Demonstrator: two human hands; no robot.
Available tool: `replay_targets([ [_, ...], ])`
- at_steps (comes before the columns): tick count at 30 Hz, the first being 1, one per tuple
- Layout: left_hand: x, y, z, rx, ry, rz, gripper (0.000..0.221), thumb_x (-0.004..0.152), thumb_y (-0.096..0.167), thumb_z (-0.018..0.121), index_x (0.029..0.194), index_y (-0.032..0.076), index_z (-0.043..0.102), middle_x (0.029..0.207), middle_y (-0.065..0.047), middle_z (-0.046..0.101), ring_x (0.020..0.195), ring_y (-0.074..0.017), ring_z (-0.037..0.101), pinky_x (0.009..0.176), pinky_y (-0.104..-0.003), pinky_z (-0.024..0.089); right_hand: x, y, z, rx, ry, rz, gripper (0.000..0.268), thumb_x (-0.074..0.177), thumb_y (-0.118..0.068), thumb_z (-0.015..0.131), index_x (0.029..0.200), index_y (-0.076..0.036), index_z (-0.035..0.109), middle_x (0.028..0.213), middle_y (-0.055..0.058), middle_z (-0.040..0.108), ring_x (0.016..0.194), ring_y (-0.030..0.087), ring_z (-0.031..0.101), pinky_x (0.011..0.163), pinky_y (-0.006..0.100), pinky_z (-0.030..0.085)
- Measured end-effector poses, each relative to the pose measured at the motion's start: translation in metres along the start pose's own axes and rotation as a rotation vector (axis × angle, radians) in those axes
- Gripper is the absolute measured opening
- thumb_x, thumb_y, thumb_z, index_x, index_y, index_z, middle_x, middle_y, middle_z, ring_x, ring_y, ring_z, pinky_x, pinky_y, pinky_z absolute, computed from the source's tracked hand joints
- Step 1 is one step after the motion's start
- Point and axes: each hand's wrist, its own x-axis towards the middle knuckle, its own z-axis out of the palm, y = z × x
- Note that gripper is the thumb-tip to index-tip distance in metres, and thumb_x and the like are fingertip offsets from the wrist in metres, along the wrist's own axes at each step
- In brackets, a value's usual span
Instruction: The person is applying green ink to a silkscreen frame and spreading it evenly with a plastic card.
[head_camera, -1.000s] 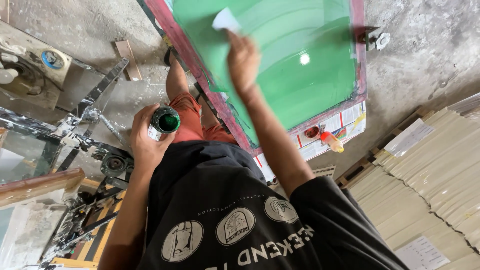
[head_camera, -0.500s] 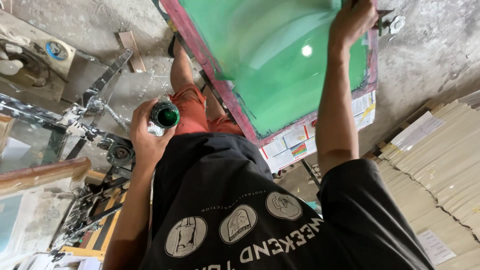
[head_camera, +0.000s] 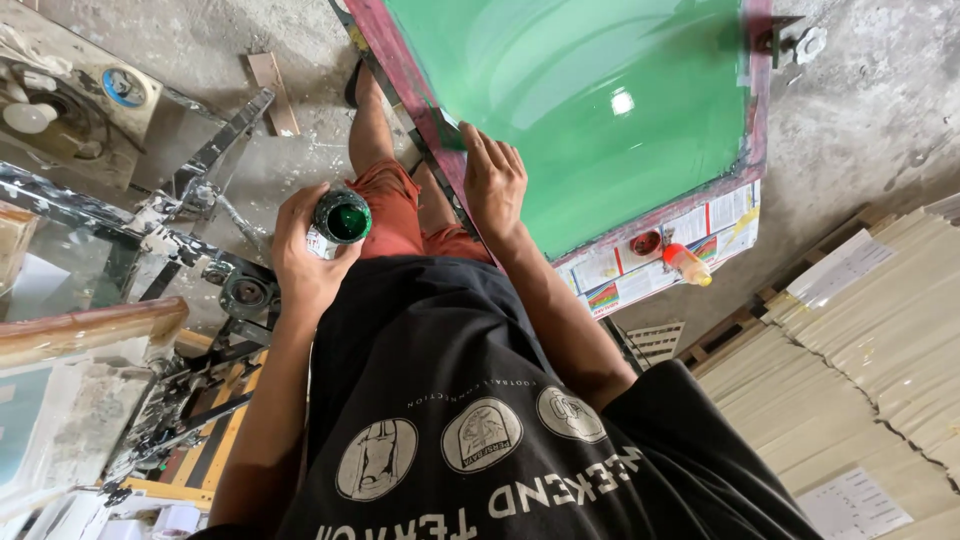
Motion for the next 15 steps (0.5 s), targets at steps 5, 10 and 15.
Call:
replay_targets([
  [5,0.001,-0.002,0.001,0.001,-0.002,-0.005,0.065,0.077,0.008,0.088,0.136,0.001,0.062,0.132,-0.018,0.063,0.123,-0.0369,0.065,0.107,-0.044,0.054,0.042,0.020,-0.001,0.091,-0.100,-0.083,0.026,0.094,0.002,0.066,0.117,-0.006,0.073,0.102,0.010,0.075,0.088,0.026,0.069,0.080,0.039,0.055],
  [10,-0.009,0.006,0.000,-0.030,-0.009,-0.002,0.064,0.080,0.007,0.089,0.137,0.000,0.060,0.135,-0.018,0.063,0.126,-0.0367,0.064,0.109,-0.043,0.053,0.081,0.037,0.007,0.125,-0.232,-0.319,0.026,0.091,0.002,0.066,0.113,-0.009,0.075,0.105,0.007,0.077,0.093,0.024,0.069,0.083,0.037,0.055],
  [15,-0.019,0.008,-0.004,-0.041,0.036,-0.026,0.065,0.079,0.007,0.089,0.137,0.000,0.060,0.135,-0.017,0.062,0.125,-0.0352,0.064,0.108,-0.043,0.053,0.051,0.071,0.003,-0.002,-0.325,-0.701,0.022,0.094,-0.006,0.073,0.115,-0.012,0.075,0.113,0.003,0.074,0.106,0.018,0.067,0.092,0.035,0.054],
])
